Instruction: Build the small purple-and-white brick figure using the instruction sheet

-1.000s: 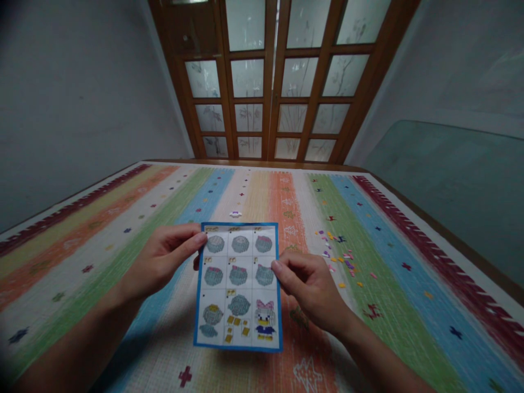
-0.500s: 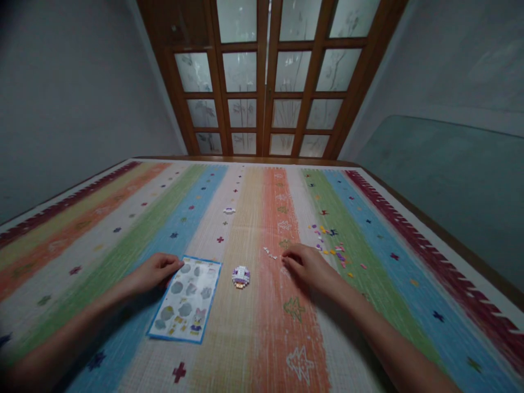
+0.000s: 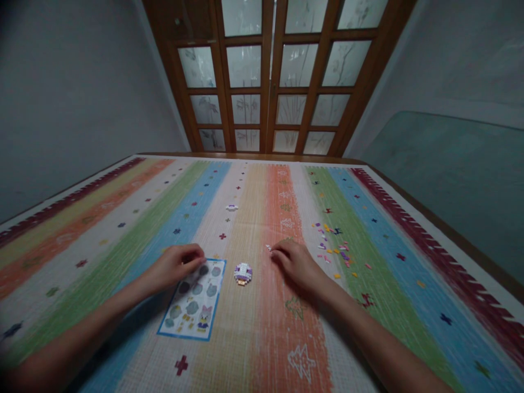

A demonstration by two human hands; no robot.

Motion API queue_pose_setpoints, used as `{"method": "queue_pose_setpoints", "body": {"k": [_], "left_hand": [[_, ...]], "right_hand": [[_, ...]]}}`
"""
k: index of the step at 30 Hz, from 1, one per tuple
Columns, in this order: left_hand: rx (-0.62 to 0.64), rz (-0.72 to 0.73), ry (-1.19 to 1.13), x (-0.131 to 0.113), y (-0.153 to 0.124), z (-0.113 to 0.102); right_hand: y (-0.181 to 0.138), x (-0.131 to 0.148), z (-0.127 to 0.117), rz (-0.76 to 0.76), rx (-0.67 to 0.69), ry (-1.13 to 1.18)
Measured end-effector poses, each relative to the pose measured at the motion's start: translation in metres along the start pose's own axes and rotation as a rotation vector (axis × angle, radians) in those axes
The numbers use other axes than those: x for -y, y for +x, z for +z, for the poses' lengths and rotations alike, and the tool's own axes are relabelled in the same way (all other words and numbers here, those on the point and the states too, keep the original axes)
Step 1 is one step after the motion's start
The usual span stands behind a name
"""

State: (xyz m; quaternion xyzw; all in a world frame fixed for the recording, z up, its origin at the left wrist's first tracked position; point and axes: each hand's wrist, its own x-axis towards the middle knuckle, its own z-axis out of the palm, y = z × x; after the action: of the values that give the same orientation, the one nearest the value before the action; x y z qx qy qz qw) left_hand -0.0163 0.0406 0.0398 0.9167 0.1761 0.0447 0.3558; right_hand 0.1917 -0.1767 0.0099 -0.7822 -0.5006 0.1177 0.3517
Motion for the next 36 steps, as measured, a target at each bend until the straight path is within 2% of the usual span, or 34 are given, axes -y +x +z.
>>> {"method": "queue_pose_setpoints", "body": {"k": [7, 14, 20, 28, 36], "left_hand": [[-0.141, 0.335, -0.140, -0.035, 0.019, 0.025], [-0.320, 0.463, -0.107, -0.043, 0.018, 0.034], [-0.332, 0.481, -0.132, -0.037, 0.018, 0.040], [-0.218, 0.335, -0.169, -0.028, 0.018, 0.046], [-0.210, 0.277, -0.175, -0.030, 0.016, 0.045]], "right_hand": [[0.017, 0.048, 0.017, 0.081, 0.053, 0.450], [0.023, 0.066, 0.028, 0.137, 0.053, 0.702], [0.022, 0.065, 0.031, 0.121, 0.084, 0.670], [0.019, 0.056, 0.034, 0.099, 0.123, 0.476], [0.020, 0.058, 0.034, 0.074, 0.104, 0.383]]}}
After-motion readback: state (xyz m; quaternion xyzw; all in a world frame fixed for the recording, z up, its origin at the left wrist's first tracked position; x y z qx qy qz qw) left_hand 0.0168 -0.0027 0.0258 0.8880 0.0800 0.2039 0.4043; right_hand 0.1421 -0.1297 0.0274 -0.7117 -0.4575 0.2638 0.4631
